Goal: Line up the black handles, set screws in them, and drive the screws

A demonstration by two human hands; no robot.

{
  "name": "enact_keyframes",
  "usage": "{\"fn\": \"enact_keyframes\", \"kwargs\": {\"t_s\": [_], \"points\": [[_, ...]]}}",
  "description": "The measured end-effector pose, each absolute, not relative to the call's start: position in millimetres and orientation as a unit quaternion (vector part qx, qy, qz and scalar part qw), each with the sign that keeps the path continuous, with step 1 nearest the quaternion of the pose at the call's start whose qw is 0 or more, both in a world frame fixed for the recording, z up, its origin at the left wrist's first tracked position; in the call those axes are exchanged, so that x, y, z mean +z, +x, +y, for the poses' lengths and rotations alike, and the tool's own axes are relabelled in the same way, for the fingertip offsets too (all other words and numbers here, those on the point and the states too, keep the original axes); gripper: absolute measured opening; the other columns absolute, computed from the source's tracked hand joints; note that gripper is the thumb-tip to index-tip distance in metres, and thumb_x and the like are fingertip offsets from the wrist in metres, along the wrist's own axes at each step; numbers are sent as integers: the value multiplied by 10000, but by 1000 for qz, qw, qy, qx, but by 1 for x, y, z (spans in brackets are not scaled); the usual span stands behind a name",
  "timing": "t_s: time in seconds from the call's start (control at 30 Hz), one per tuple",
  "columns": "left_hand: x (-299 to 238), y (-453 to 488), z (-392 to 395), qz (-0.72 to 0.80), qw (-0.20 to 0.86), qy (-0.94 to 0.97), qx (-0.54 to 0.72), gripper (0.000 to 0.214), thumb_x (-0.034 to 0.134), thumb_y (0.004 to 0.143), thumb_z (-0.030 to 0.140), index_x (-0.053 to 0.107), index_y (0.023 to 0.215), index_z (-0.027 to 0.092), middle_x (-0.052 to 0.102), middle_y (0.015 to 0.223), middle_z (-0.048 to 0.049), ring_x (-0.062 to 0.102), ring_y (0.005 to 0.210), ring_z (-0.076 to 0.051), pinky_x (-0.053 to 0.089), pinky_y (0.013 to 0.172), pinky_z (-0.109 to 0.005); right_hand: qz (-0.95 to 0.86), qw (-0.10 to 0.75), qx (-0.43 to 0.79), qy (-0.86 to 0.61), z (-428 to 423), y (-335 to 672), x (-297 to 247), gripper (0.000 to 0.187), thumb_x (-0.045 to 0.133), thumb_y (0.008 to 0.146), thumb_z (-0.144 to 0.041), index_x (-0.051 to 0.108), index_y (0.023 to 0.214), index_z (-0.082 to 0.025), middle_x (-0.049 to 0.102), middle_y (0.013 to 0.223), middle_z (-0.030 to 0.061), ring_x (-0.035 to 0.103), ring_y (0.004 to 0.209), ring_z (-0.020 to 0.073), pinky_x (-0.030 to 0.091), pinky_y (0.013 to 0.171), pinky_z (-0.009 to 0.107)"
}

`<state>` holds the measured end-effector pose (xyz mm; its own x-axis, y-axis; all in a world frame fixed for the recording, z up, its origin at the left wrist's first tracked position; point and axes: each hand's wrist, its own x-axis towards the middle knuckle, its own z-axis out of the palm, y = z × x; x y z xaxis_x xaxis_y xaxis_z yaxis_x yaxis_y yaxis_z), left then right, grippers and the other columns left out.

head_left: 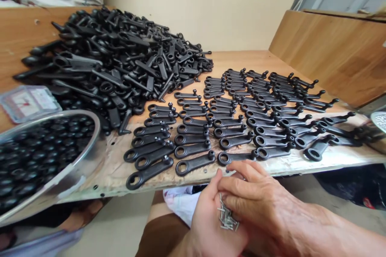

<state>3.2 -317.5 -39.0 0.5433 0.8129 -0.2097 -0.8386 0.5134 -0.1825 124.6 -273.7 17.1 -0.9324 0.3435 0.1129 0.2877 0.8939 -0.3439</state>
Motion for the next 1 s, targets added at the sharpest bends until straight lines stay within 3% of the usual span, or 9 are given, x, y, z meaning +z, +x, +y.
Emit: {"fn": "enact_keyframes", "kwargs": {"t_s": [0.13, 0.37, 0.47, 0.53, 0.63, 0.7, 0.83, 1.0], "points": [[-33, -13, -329, 55, 854, -168, 490, 405, 382, 936, 357, 660, 878, 68, 678, 788, -79, 623, 747, -134, 399, 805, -228, -963, 74, 221, -139, -273, 106, 21, 116, 479, 765, -132, 581, 774, -186, 629, 959, 43, 494, 883, 190, 393, 861, 372], [-26, -27, -344, 46, 842, -205, 497, 528, 237, 974, 387, 643, 828, 82, 657, 708, -63, 613, 649, -116, 420, 717, -231, -962, 117, 226, -98, -280, 92, 20, 226, 424, 766, -80, 601, 880, -161, 634, 943, 77, 501, 926, 207, 382, 929, 406], [-28, -31, -345, 50, 837, -181, 514, 575, 178, 981, 386, 644, 860, 73, 660, 789, -80, 609, 699, -118, 418, 733, -236, -962, 112, 228, -96, -281, 87, 27, 233, 401, 799, -80, 600, 879, -171, 634, 916, 70, 518, 920, 190, 386, 946, 384], [-33, -34, -343, 27, 833, -154, 531, 517, 221, 980, 365, 643, 912, 75, 665, 848, -79, 607, 747, -124, 418, 778, -253, -962, 109, 227, -104, -277, 85, 34, 233, 390, 831, -88, 599, 874, -184, 635, 943, 56, 523, 951, 176, 372, 976, 357], [-44, -41, -338, -18, 835, -85, 543, 329, 462, 912, 349, 631, 1003, 82, 675, 946, -95, 601, 903, -190, 410, 871, -345, -960, 126, 212, -135, -255, 81, 45, 219, 396, 864, -117, 601, 840, -187, 621, 1026, 65, 511, 1033, 170, 371, 977, 328], [-51, -45, -332, -28, 846, -40, 531, 345, 576, 849, 356, 619, 1059, 86, 662, 1055, -116, 565, 1027, -236, 401, 898, -389, -954, 156, 194, -170, -226, 75, 52, 207, 412, 875, -161, 596, 780, -173, 613, 1036, 84, 516, 1031, 175, 402, 921, 313], [-64, -50, -324, -40, 873, -2, 487, 383, 581, 843, 411, 628, 1080, 113, 647, 1123, -96, 555, 1070, -226, 406, 893, -369, -927, 179, 176, -279, -151, 52, 58, 178, 468, 810, -202, 575, 675, -157, 616, 988, 77, 554, 894, 167, 420, 825, 292], [-91, -43, -321, -55, 891, 28, 450, 488, 524, 856, 479, 600, 1151, 98, 637, 1144, -95, 547, 1109, -243, 348, 971, -367, -884, 109, 200, -408, -77, 11, 42, 104, 503, 662, -135, 516, 559, -140, 595, 792, 34, 536, 763, 147, 403, 716, 250]]}}
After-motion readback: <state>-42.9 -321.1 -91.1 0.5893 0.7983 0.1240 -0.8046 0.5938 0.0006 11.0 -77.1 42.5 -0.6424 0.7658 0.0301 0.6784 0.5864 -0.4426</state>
